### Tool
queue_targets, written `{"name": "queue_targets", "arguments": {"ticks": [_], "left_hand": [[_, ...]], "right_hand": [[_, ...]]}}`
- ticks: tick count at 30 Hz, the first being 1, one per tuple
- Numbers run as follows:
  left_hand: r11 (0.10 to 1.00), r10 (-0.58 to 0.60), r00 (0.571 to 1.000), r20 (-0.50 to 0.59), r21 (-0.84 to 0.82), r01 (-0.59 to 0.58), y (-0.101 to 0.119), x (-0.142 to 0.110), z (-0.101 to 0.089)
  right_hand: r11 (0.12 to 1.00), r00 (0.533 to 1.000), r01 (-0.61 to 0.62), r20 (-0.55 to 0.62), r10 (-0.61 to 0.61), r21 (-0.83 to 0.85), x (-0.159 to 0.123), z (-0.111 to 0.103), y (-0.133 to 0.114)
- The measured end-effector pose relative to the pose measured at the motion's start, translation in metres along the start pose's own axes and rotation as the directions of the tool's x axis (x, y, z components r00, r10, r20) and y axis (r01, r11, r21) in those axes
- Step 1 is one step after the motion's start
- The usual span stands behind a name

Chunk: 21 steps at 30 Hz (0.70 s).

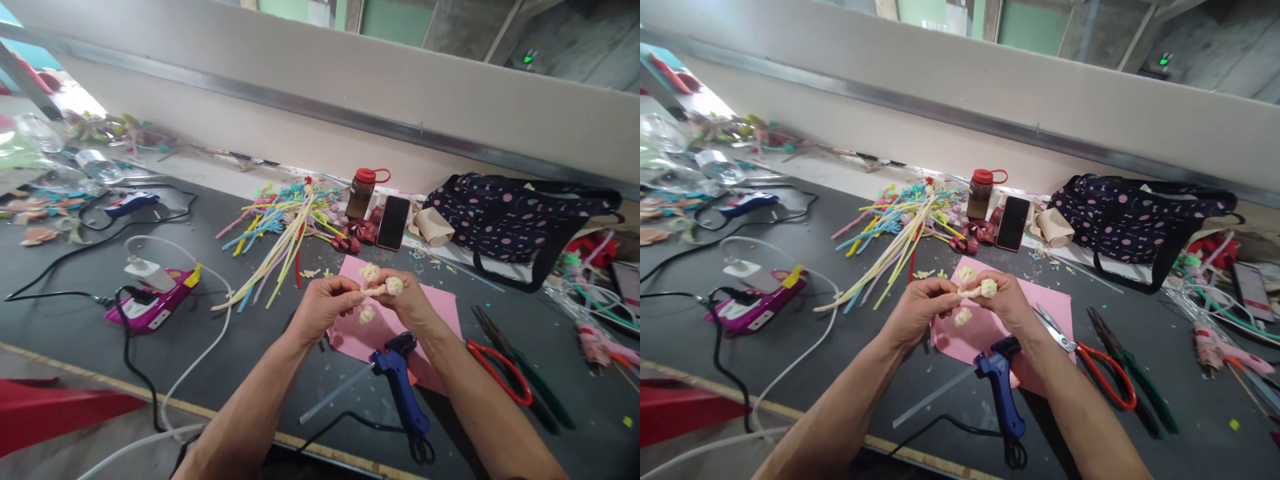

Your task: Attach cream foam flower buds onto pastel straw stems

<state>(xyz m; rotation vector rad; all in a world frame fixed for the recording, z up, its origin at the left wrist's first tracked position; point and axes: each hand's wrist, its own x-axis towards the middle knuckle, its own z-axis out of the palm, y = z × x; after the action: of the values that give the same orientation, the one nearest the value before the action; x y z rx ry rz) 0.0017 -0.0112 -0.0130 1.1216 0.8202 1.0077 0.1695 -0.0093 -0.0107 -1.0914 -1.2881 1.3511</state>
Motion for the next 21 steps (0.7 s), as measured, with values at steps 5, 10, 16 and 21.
{"name": "queue_targets", "arguments": {"ticks": [5,10,16,21], "left_hand": [[1.0,0.006,0.992,-0.13,-0.01,-0.007,-0.004,0.003,0.005],[1.0,0.014,0.981,-0.194,0.021,-0.01,-0.011,0.006,0.005],[0.996,-0.019,0.984,-0.176,-0.094,0.002,-0.014,0.007,0.003],[0.986,-0.022,0.987,-0.158,-0.166,-0.005,-0.012,0.005,0.006]], "right_hand": [[0.998,0.995,0.052,-0.084,-0.055,-0.035,0.0,0.01,0.006],[0.987,0.984,0.097,-0.138,-0.115,-0.13,-0.001,0.016,0.006],[0.986,0.987,0.076,-0.126,-0.095,-0.146,-0.002,0.018,0.003],[0.986,0.992,0.07,-0.09,-0.085,-0.152,-0.003,0.014,0.004]]}}
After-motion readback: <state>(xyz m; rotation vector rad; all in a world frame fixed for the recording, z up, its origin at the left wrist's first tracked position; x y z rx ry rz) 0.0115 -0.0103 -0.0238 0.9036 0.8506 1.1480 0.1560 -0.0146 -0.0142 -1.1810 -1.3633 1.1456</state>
